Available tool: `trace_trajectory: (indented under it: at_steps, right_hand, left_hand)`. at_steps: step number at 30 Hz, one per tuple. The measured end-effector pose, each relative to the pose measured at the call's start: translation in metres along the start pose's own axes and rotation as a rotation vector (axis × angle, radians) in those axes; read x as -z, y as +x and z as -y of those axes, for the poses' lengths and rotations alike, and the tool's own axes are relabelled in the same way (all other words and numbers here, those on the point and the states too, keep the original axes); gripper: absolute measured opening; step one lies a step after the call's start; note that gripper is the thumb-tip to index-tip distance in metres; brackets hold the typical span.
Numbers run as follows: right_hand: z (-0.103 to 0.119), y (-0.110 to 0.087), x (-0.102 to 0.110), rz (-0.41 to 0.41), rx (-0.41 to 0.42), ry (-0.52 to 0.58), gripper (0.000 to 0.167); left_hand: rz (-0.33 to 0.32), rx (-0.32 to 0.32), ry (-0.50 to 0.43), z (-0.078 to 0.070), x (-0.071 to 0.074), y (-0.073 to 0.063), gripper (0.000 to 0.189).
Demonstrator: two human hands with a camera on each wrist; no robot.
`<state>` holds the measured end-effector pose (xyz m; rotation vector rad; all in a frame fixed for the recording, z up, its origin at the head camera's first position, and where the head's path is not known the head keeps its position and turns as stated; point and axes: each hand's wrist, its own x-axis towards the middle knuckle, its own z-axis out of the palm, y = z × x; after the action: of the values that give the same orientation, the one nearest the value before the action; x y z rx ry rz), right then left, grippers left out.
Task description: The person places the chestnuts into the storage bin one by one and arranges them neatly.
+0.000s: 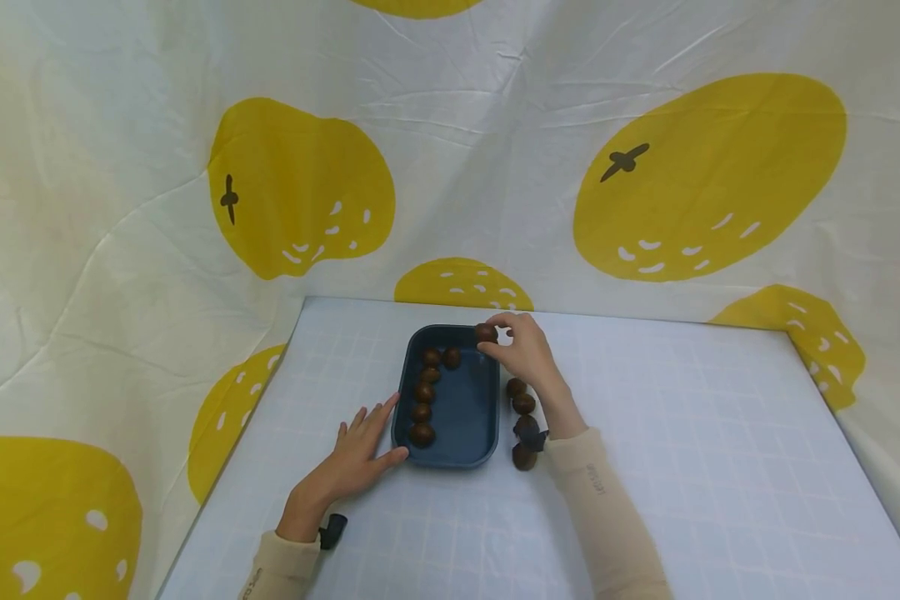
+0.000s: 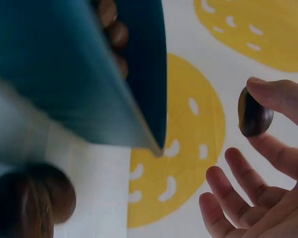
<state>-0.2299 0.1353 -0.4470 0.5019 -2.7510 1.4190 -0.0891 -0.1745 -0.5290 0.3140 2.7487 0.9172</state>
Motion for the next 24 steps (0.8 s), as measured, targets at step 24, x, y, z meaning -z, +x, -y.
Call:
trace_trajectory:
  at_steps: [24]
  right_hand:
    - [0.012,0.015,-0.064,0.022,0.056,0.037,0.034]
  left_hand:
    - [-0.011,-0.005,0.003,-0.001,0.0,0.0,0.086]
